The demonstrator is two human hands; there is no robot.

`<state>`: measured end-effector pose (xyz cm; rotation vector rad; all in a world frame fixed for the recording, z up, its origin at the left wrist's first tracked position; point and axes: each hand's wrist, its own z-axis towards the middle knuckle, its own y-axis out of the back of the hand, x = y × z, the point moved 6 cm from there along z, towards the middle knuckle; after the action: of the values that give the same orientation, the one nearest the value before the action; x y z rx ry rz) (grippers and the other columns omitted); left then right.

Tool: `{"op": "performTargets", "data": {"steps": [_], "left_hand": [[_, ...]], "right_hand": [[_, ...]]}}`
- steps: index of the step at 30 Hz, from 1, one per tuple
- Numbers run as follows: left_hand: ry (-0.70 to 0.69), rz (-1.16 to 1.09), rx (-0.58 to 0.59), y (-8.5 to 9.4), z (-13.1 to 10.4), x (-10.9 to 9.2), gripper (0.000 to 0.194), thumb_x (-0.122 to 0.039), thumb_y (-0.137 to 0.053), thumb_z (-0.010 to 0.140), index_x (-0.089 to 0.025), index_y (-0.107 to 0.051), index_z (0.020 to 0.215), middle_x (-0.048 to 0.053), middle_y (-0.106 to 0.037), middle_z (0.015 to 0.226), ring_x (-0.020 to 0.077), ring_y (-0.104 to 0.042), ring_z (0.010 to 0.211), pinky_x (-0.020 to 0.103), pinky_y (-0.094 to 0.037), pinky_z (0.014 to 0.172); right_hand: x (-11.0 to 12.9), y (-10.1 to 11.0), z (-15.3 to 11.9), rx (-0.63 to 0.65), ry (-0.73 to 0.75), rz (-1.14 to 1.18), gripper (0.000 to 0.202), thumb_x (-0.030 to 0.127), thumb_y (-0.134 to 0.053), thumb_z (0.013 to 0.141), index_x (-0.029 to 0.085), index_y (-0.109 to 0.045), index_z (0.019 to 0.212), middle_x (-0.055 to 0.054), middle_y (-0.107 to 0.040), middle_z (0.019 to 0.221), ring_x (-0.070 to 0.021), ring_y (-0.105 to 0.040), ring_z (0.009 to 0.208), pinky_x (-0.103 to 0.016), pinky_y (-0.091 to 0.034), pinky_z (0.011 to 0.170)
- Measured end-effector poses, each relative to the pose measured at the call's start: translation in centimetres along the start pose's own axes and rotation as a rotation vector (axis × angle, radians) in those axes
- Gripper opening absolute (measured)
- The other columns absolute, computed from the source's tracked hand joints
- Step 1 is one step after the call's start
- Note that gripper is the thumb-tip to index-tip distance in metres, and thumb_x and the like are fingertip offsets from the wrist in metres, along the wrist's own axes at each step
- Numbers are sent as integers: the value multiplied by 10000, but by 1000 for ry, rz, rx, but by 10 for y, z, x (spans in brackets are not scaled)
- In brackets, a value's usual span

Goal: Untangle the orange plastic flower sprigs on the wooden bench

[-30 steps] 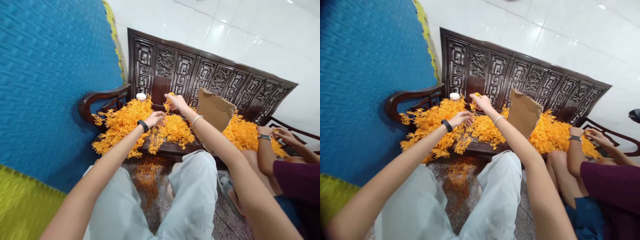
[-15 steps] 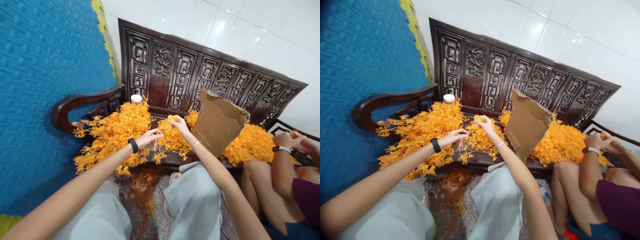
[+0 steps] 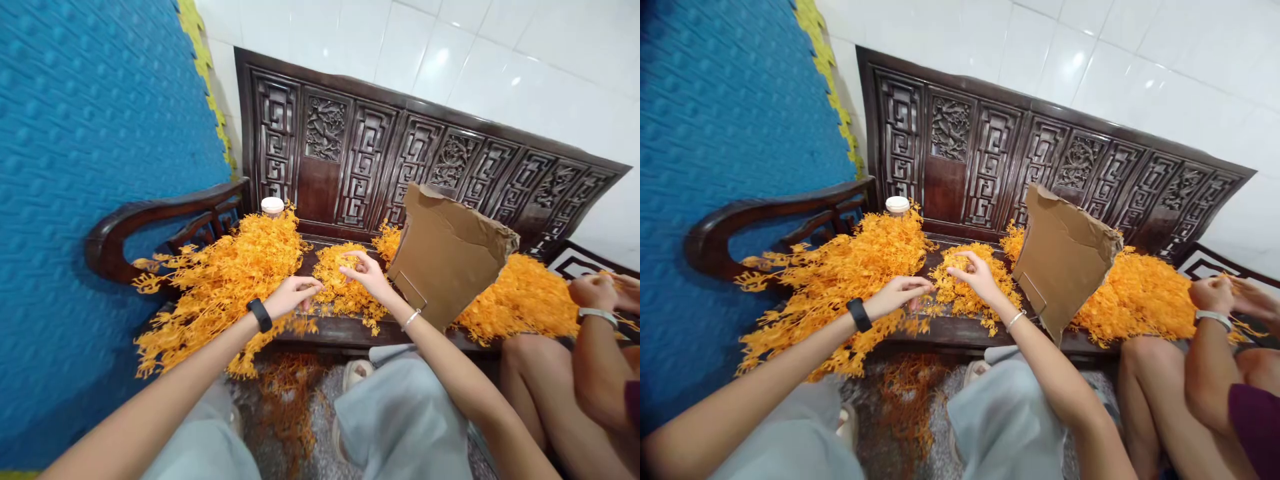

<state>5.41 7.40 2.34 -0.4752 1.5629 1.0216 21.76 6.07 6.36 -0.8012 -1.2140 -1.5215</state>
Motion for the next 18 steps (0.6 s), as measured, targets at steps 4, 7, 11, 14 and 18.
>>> {"op": "performTargets", "data": {"steps": [4,7,11,14,18], "left_hand": [[-87,133,-62,11,-5,-12,289,-432,-521,731,-160,-581,808,-19,-566,572,132,-543,564,256,-419,581],[-149,286,-133,19,-11,-21,311,-437,-570,698,-170,-557,857,-18,-590,651,147,-558,658,266,-419,663],[-142,484,-233,30,-17,-19,333,-469,-506,736,-162,-574,845,22,-630,742,174,-576,713,269,-409,672],[-139,650,-210,32,-22,-15,352,-485,-450,775,-167,-593,821,32,-646,724,179,-587,682,264,-398,642],[-173,881,-202,37,-31,-13,384,-501,-392,815,-181,-606,816,42,-651,717,178,-589,674,261,-394,642]], "right_hand": [[12,4,-8,-17,99,-69,399,403,-656,678,193,-542,997,-36,-575,1012,-84,-513,622,-257,-457,621],[21,7,-12,-29,194,-218,382,387,-651,695,186,-556,1005,-52,-580,1060,-111,-534,737,-276,-453,729],[28,1,-15,7,291,-377,345,381,-631,722,178,-577,996,-56,-615,957,-114,-529,695,-278,-450,702],[27,-12,-19,124,328,-421,310,383,-603,750,174,-591,978,-55,-622,938,-120,-547,727,-268,-452,701],[23,-24,-24,219,333,-427,293,390,-574,772,175,-596,969,-51,-619,905,-123,-555,737,-267,-458,701]]}}
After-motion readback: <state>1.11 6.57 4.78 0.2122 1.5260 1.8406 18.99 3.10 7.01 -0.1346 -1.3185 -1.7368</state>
